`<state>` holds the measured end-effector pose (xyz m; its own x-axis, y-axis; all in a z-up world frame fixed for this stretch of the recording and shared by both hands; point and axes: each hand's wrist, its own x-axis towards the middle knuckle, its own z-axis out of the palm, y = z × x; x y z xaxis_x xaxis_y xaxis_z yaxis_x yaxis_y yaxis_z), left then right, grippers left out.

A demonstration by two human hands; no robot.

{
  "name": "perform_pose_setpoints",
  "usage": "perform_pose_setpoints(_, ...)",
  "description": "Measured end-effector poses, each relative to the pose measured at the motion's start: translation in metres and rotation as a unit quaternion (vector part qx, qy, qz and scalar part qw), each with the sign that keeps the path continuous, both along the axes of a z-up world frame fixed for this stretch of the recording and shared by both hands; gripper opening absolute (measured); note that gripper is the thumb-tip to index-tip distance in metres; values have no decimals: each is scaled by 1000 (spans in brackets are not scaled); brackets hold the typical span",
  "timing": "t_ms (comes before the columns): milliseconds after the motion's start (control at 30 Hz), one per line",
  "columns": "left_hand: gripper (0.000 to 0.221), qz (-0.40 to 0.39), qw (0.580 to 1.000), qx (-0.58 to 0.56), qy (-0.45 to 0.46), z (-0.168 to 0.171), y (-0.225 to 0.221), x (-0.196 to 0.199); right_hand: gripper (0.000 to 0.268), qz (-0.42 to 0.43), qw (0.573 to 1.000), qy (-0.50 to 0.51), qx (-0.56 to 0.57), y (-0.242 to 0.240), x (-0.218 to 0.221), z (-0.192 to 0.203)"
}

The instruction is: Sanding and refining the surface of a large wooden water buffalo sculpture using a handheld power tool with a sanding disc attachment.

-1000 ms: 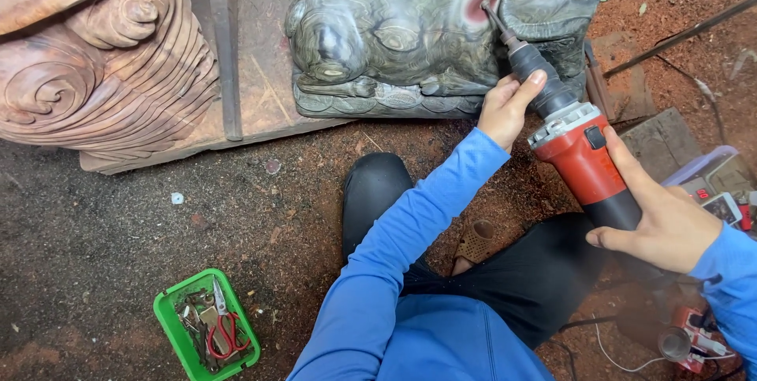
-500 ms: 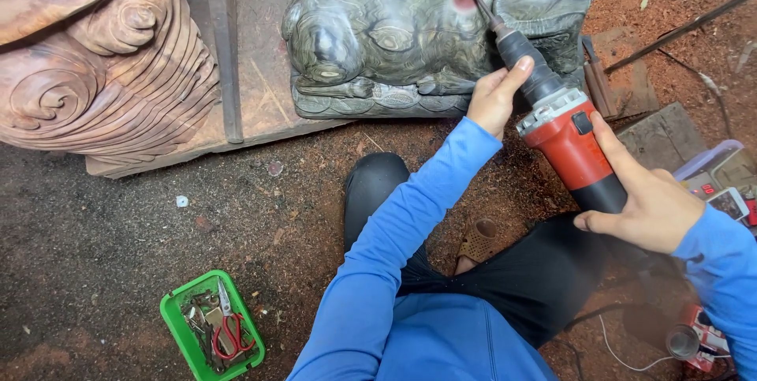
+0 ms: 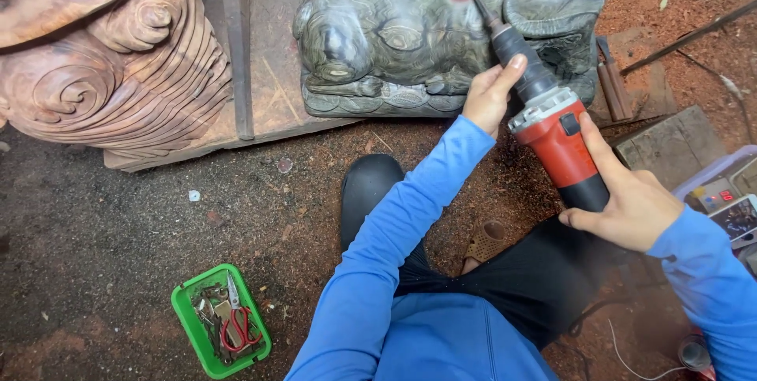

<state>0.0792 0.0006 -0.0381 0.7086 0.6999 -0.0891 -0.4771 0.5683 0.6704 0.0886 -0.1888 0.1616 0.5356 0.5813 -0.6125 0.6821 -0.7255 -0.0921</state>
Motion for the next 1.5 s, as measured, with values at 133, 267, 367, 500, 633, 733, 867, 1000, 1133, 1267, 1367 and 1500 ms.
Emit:
perform_pose_setpoints(133, 44, 5, 1000, 7, 20, 3, 15, 0, 140, 16, 999, 11, 39, 10, 2, -2)
perform_pose_setpoints(267, 44, 23, 998, 20, 47, 3, 25, -9, 138, 8, 999, 29, 33, 17, -3, -4)
perform_pose_setpoints(367, 46, 14, 997, 48, 54, -1, 14, -18, 140, 24, 997, 37, 60, -1, 7, -26)
perform_pose_setpoints(500, 45, 29, 991, 102, 81, -10, -3, -32, 140, 37, 997, 46, 42, -18, 9, -35)
perform_pose_setpoints(633, 45, 51, 992, 97, 63, -19, 6, -28, 137, 27, 999, 37, 21, -7, 4, -37)
perform_pose_setpoints(733, 37, 67, 994, 60, 55, -8, 20, -19, 136, 57, 988, 62, 132, 0, 10, -40)
perform_pose_setpoints(867, 50, 38, 985, 130, 110, -5, 19, -32, 134, 17, 993, 84, 84, 0, 4, -36)
perform_pose_setpoints(1000, 56, 21, 977, 173, 124, -9, 0, -50, 137, 34, 993, 89, 75, -19, 8, -53)
perform_pose_setpoints(1133, 43, 58, 973, 178, 138, -22, -5, -54, 133, 35, 994, 96, 47, -20, 1, -56)
perform_pose_setpoints(1267, 41, 88, 979, 150, 107, -23, 11, -44, 136, 22, 983, 122, 132, -11, 5, -69)
perform_pose_setpoints(1367, 38, 105, 980, 137, 103, -16, 25, -38, 135, 19, 964, 149, 217, -2, 7, -85)
perform_pose_setpoints(1500, 41, 77, 970, 163, 165, -53, 69, -24, 132, 1, 948, 186, 260, 10, -3, -68)
